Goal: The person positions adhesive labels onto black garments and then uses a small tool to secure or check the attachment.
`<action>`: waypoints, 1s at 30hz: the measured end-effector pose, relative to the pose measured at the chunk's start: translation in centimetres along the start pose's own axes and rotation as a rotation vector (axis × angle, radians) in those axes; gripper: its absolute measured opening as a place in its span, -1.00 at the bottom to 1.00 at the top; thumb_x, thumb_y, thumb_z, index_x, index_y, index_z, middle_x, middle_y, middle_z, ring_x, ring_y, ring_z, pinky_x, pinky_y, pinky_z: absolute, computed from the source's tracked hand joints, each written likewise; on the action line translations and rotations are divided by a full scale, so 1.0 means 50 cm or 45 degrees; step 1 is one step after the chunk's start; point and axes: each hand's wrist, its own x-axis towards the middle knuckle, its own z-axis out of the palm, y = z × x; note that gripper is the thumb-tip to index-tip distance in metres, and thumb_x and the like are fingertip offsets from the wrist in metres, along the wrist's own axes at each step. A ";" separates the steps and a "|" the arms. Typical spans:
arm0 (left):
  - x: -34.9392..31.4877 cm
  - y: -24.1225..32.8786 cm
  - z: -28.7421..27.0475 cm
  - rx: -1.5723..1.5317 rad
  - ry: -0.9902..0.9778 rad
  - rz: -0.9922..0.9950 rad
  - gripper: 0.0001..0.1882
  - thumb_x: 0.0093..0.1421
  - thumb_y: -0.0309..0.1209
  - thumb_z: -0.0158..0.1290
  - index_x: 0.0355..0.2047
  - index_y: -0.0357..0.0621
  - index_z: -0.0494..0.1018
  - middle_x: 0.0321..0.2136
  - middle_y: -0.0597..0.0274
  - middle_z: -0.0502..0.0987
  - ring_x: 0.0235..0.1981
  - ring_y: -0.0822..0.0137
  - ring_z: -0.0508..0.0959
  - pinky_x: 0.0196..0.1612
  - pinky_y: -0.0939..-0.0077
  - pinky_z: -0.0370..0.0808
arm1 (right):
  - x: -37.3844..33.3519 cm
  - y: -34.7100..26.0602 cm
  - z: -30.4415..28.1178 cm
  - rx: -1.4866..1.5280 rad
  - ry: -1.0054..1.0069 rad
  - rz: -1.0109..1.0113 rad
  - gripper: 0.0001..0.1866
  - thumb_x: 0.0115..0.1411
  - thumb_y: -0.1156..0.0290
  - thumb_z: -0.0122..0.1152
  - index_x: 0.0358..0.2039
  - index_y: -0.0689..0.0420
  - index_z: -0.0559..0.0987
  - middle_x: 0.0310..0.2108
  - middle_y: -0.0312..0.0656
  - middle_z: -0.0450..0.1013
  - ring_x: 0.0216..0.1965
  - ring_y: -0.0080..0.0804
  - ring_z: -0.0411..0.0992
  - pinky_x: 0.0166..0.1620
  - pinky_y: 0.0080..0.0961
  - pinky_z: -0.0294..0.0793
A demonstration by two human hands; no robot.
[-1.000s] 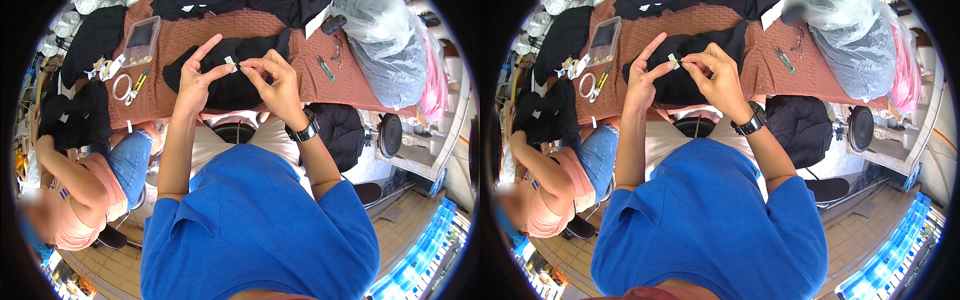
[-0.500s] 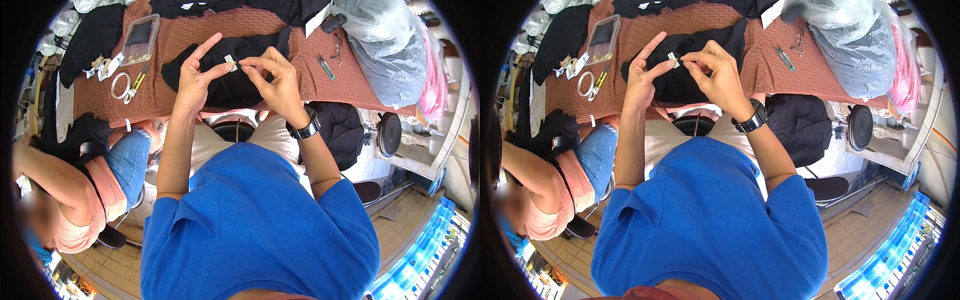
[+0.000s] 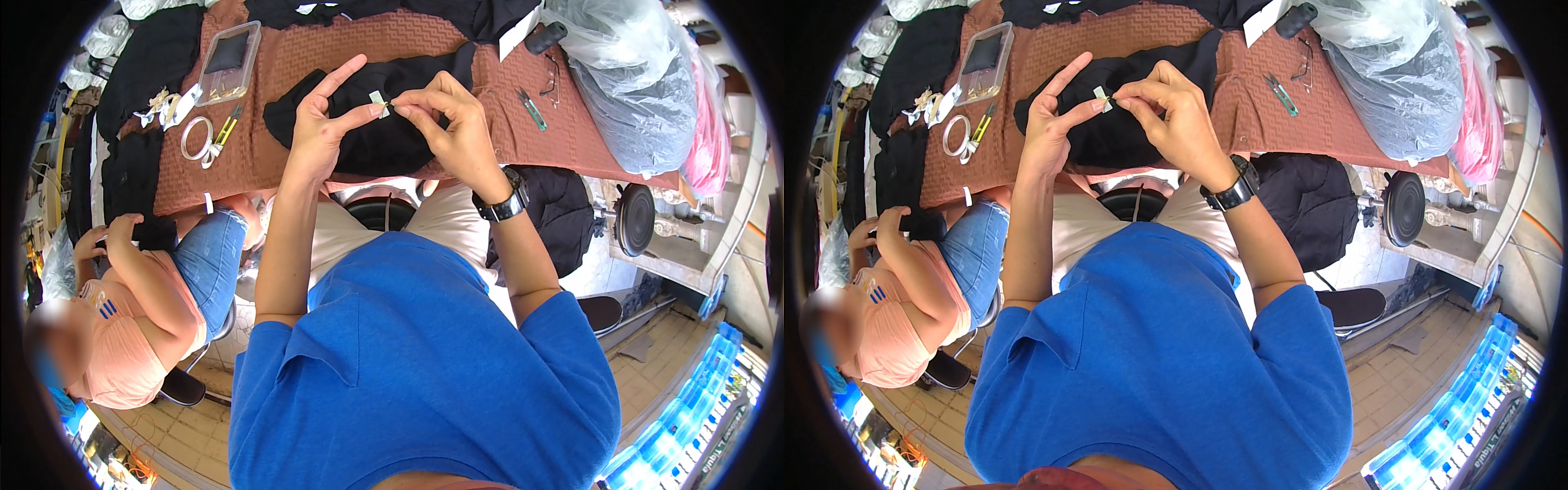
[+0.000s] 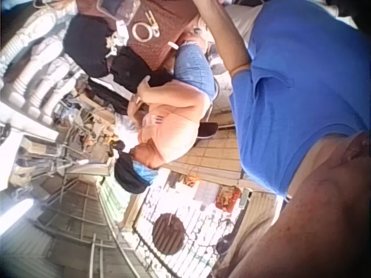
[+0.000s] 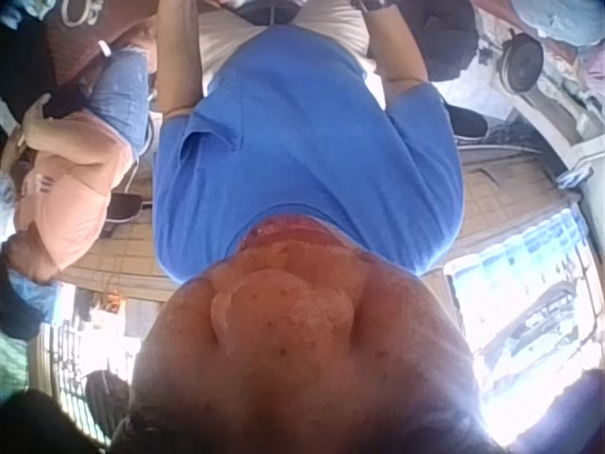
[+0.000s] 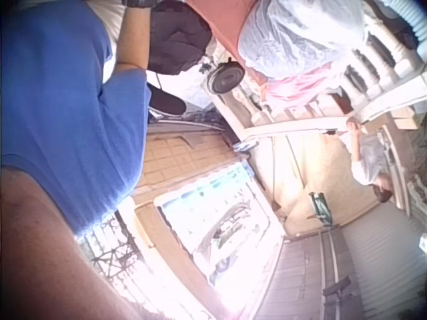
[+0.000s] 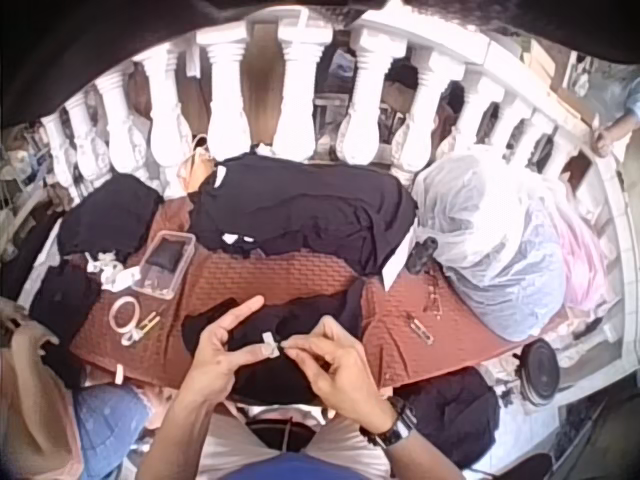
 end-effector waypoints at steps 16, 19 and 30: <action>0.001 0.004 -0.001 0.047 -0.071 -0.104 -0.26 -0.01 -0.62 0.35 0.23 -0.24 0.42 0.10 0.22 0.54 0.00 0.51 0.54 0.24 0.55 0.34 | 0.000 0.041 -0.001 0.119 -0.054 0.027 -0.89 0.16 0.51 0.38 -0.28 0.16 0.72 -0.47 -0.28 0.35 -0.48 -0.53 0.32 -0.40 -0.54 0.34; 0.003 0.002 0.001 0.061 -0.076 -0.083 -0.26 -0.01 -0.61 0.36 0.23 -0.24 0.42 0.12 0.21 0.53 0.01 0.51 0.53 0.28 0.52 0.30 | 0.001 0.030 -0.001 0.191 -0.104 0.141 -0.91 0.18 0.49 0.38 -0.29 0.19 0.71 -0.46 -0.31 0.38 -0.44 -0.59 0.35 -0.35 -0.58 0.36; 0.009 -0.005 -0.002 0.090 -0.024 -0.044 -0.28 -0.05 -0.58 0.41 0.18 -0.19 0.48 0.07 0.13 0.54 0.07 0.40 0.52 0.22 0.48 0.39 | -0.002 0.042 0.012 0.673 -0.066 0.387 -0.84 0.22 0.57 0.31 -0.18 0.21 0.65 -0.34 -0.28 0.50 -0.35 -0.58 0.43 -0.23 -0.61 0.46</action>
